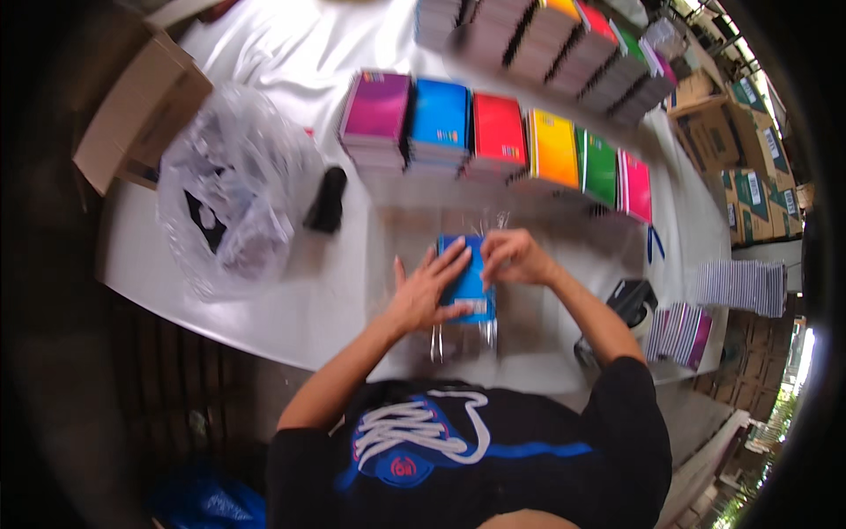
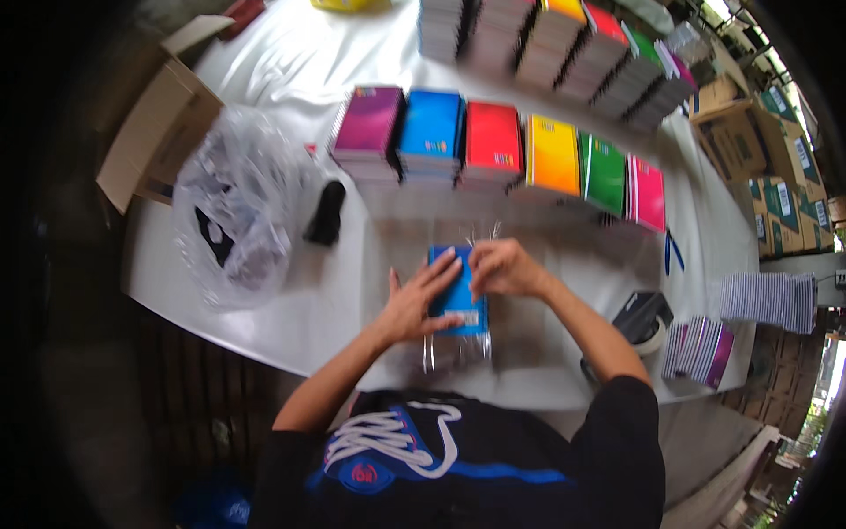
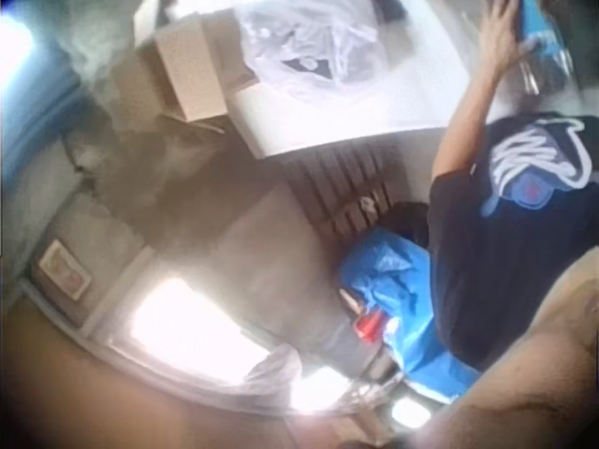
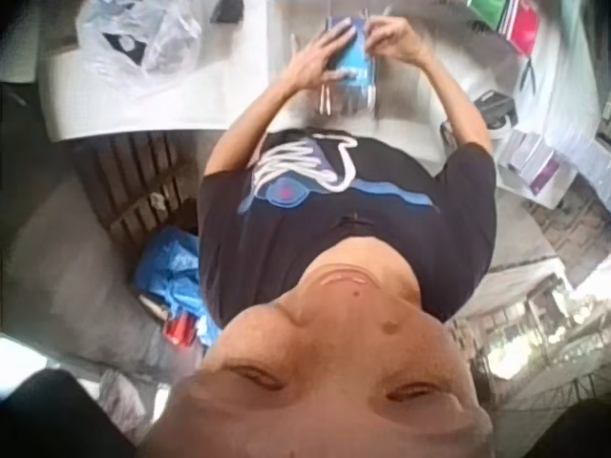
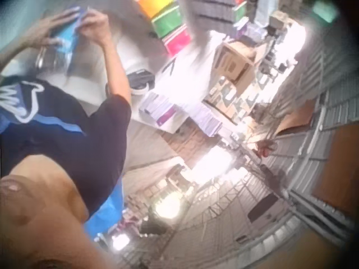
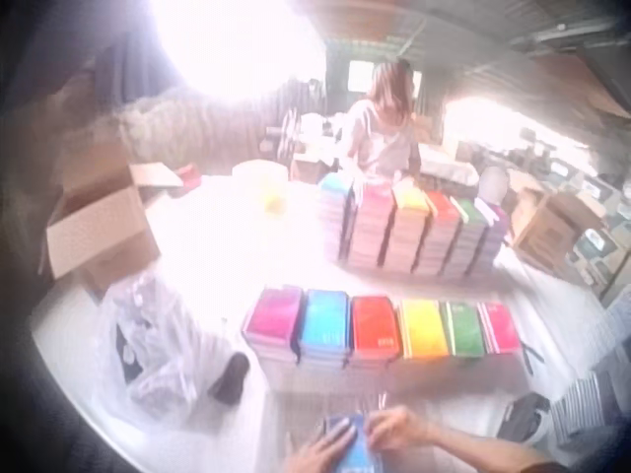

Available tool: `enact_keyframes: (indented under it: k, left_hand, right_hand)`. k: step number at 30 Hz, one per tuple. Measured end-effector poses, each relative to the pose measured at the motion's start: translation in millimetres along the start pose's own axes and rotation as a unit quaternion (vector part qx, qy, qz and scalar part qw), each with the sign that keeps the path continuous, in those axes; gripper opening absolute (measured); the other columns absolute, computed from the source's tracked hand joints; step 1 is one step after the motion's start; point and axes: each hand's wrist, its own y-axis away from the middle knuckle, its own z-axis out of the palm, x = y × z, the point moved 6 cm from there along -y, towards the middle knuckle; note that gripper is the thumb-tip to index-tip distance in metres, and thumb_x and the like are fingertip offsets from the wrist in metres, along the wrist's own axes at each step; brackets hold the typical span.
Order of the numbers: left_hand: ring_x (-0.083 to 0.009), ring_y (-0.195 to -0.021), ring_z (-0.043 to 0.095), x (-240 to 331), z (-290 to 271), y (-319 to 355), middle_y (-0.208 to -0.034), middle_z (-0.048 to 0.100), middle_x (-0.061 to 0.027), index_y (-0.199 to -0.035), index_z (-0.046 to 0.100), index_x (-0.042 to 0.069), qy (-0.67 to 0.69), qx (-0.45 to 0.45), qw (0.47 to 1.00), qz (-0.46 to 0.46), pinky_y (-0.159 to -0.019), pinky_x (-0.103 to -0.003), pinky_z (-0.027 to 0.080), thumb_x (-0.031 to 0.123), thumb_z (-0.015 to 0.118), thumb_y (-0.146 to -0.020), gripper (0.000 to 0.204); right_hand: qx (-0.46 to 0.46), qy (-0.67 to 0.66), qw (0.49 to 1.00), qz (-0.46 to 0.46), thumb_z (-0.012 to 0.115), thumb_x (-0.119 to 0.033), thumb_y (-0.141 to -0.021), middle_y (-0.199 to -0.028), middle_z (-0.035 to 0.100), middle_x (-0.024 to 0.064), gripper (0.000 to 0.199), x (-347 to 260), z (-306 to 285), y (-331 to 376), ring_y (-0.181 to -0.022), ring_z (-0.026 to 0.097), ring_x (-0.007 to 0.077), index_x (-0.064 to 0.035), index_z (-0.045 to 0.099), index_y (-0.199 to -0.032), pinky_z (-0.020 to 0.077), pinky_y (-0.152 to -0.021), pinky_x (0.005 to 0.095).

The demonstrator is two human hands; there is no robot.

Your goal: The person sorts notebooks by color, stacks them, and places the stacks into plastic bags, using a tape dispenser to seal the bags.

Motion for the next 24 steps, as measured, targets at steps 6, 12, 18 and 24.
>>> enact_keyframes:
  k: [6,12,18,24]
  left_hand:
    - [-0.0439,-0.135,0.017,20,5,-10,-0.153,0.009,0.0082,-0.145,0.019,0.031,-0.014,-0.032,0.999,-0.032,-0.091,-0.079,0.011,0.062,0.064,-0.069,0.094]
    - [-0.0467,-0.136,0.011,11,12,-10,-0.154,-0.002,-0.006,-0.146,0.014,0.025,0.104,0.034,0.993,0.049,-0.094,-0.077,0.008,0.059,0.068,-0.068,0.102]
    - [-0.0378,-0.137,0.016,-2,3,-20,-0.152,0.001,-0.0129,-0.12,0.059,0.018,0.277,0.217,0.928,0.123,-0.107,-0.048,0.025,0.019,0.071,-0.077,0.044]
    - [-0.0431,-0.137,0.009,-6,-6,-27,-0.153,-0.002,-0.0098,-0.107,0.068,0.033,0.008,0.078,0.996,0.046,-0.092,-0.062,0.032,0.042,0.073,-0.071,0.038]
  right_hand:
    - [0.055,-0.067,0.992,0.087,0.072,0.006,-0.06,-0.081,0.057,0.0044,0.014,4,15,11,-0.072,0.06,0.0159,-0.0025,0.069,-0.07,0.0494,-0.063,0.0278]
    - [0.1,0.029,0.978,0.179,0.072,0.008,-0.057,-0.132,0.039,0.0126,0.069,-13,25,12,-0.081,0.062,0.0272,-0.0177,0.054,-0.119,0.0531,-0.074,0.0363]
    - [0.112,0.185,0.966,0.138,0.068,0.013,-0.057,-0.151,0.001,0.0106,0.107,-42,37,14,-0.101,0.057,0.0367,-0.0381,0.026,-0.14,0.0549,-0.079,0.0405]
    - [0.145,0.238,0.948,0.156,0.07,0.009,-0.059,-0.151,0.002,0.0123,0.106,-48,39,19,-0.102,0.056,0.0395,-0.0388,0.022,-0.141,0.0551,-0.078,0.0425]
